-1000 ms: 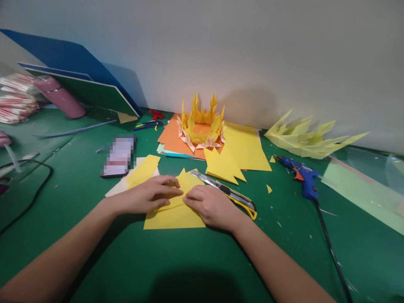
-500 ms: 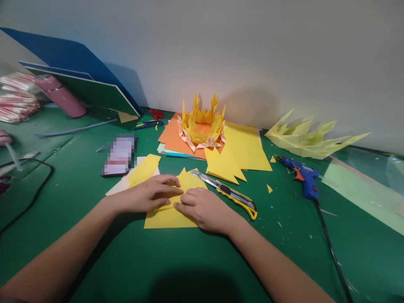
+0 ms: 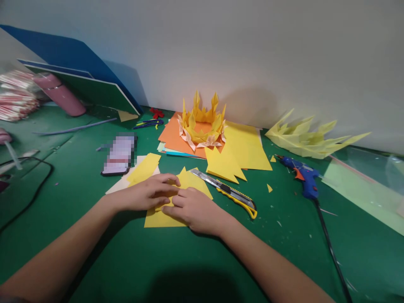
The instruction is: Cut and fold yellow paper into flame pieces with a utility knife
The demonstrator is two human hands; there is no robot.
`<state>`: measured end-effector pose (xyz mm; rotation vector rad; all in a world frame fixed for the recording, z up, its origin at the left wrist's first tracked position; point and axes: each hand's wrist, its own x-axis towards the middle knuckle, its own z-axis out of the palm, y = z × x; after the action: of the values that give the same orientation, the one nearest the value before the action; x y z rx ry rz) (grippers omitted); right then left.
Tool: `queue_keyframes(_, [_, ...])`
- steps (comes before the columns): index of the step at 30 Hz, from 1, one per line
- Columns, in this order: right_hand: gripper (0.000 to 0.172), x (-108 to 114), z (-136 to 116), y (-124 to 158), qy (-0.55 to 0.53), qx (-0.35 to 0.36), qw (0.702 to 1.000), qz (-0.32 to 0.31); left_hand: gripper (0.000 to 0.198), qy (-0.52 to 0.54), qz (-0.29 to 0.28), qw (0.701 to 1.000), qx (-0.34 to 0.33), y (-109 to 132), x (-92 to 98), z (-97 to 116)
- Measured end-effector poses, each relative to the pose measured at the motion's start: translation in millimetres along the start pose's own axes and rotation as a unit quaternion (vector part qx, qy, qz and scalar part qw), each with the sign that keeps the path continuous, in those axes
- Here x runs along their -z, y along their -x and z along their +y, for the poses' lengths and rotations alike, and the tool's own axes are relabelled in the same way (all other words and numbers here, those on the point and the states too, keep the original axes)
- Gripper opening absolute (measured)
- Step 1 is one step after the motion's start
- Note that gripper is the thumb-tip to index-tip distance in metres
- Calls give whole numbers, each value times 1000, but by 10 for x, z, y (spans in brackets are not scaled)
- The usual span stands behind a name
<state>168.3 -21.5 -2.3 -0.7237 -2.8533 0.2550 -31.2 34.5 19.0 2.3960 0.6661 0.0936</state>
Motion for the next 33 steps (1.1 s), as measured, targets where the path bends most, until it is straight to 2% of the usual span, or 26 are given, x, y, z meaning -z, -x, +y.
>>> queue_keyframes(16, [44,23,-79,-83,5,-21,1000,-20,27,-1,5,1000,-6,-5,10,16])
queue_keyframes(20, [38,-13,-43,-24,-10,-26,1000,8,28,-6,5,1000,-8,1,9,19])
queue_keyframes(24, [32,-51,39,112,0,-43,996,77,33,-3,1,1000,-8,8,16,16])
queue_keyframes(27, [28,-41,90,224,9,-58,993,105,36,6,-7,1000,4,9,17,17])
queue_keyframes(33, [36,71,155,459,84,-114,981,134,37,9,-10,1000,15,8,18,21])
